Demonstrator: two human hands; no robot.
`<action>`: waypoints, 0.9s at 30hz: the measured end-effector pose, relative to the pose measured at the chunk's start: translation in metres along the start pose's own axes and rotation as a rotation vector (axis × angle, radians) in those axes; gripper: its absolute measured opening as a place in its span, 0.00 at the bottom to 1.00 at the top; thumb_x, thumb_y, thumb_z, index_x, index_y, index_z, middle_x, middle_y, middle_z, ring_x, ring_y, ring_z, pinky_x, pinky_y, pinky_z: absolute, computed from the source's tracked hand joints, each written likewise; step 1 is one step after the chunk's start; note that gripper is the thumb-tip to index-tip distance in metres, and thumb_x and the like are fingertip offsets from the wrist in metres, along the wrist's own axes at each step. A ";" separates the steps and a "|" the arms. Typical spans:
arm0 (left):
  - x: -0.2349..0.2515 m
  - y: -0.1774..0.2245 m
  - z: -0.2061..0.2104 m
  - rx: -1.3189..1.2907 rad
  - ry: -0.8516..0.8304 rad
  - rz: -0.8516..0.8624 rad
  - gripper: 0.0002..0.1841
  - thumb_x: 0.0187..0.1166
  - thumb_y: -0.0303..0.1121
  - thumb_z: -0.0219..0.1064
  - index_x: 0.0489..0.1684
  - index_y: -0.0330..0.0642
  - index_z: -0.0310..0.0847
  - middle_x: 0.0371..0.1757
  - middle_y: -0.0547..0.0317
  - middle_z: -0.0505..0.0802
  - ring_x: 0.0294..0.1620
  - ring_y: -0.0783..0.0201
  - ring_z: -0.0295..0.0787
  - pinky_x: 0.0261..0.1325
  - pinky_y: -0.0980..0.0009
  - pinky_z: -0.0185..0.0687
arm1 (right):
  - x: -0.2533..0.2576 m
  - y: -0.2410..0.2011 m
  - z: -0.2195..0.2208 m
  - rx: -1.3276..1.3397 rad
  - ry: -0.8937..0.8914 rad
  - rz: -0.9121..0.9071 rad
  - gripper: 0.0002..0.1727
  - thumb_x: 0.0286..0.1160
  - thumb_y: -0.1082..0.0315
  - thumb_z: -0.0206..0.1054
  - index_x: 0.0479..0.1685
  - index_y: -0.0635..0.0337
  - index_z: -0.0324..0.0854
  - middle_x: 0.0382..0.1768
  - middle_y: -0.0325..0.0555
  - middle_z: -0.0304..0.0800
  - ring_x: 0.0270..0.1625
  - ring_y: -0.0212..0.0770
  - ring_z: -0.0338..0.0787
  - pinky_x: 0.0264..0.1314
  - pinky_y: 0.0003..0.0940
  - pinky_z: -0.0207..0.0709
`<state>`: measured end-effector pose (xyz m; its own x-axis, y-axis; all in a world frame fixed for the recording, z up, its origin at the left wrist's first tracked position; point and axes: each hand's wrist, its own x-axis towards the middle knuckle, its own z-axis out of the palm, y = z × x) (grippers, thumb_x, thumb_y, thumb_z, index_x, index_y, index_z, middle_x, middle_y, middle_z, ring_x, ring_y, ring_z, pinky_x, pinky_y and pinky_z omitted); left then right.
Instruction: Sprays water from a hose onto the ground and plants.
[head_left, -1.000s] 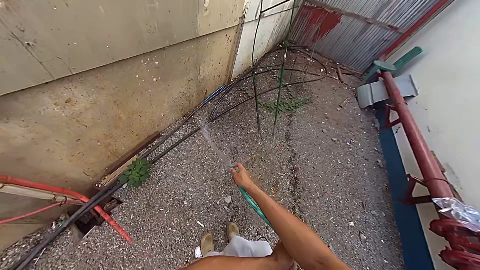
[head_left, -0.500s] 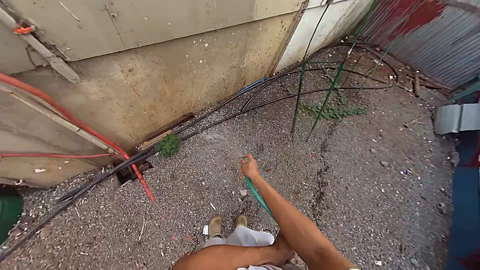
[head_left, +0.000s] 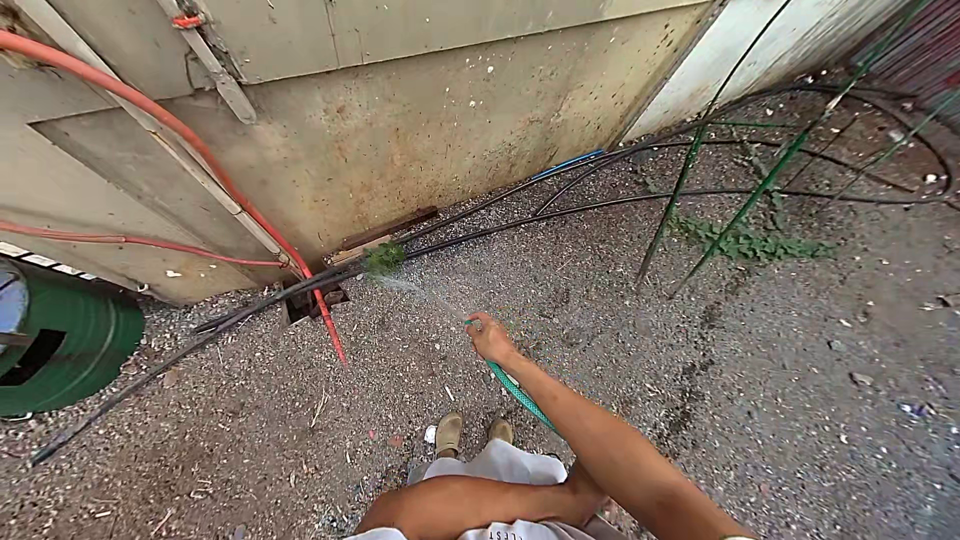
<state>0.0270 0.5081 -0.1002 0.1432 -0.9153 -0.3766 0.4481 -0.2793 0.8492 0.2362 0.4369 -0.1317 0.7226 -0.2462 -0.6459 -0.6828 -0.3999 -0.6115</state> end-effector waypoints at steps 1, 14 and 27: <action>0.002 -0.004 0.000 -0.031 0.005 -0.002 0.10 0.83 0.21 0.60 0.57 0.28 0.78 0.40 0.54 0.82 0.37 0.70 0.75 0.46 0.73 0.76 | 0.000 -0.002 0.005 -0.020 -0.025 -0.022 0.24 0.94 0.57 0.53 0.83 0.53 0.66 0.39 0.52 0.86 0.28 0.42 0.85 0.36 0.38 0.82; -0.004 -0.016 -0.003 0.810 -0.507 -0.073 0.20 0.90 0.30 0.56 0.70 0.22 0.77 0.67 0.27 0.86 0.74 0.39 0.81 0.79 0.48 0.69 | -0.022 0.029 0.000 0.105 0.011 -0.040 0.25 0.92 0.60 0.56 0.84 0.57 0.68 0.55 0.67 0.88 0.44 0.59 0.92 0.50 0.56 0.85; -0.002 -0.020 0.062 1.119 -0.764 -0.324 0.22 0.86 0.28 0.61 0.74 0.21 0.73 0.74 0.33 0.83 0.78 0.51 0.77 0.82 0.60 0.65 | -0.064 0.148 -0.073 0.544 0.507 0.120 0.24 0.92 0.61 0.56 0.82 0.58 0.71 0.57 0.68 0.89 0.53 0.63 0.92 0.58 0.61 0.83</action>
<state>-0.0366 0.4975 -0.0942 -0.5043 -0.5944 -0.6264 -0.6196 -0.2562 0.7420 0.0968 0.3285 -0.1474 0.5116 -0.6892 -0.5131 -0.6215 0.1154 -0.7748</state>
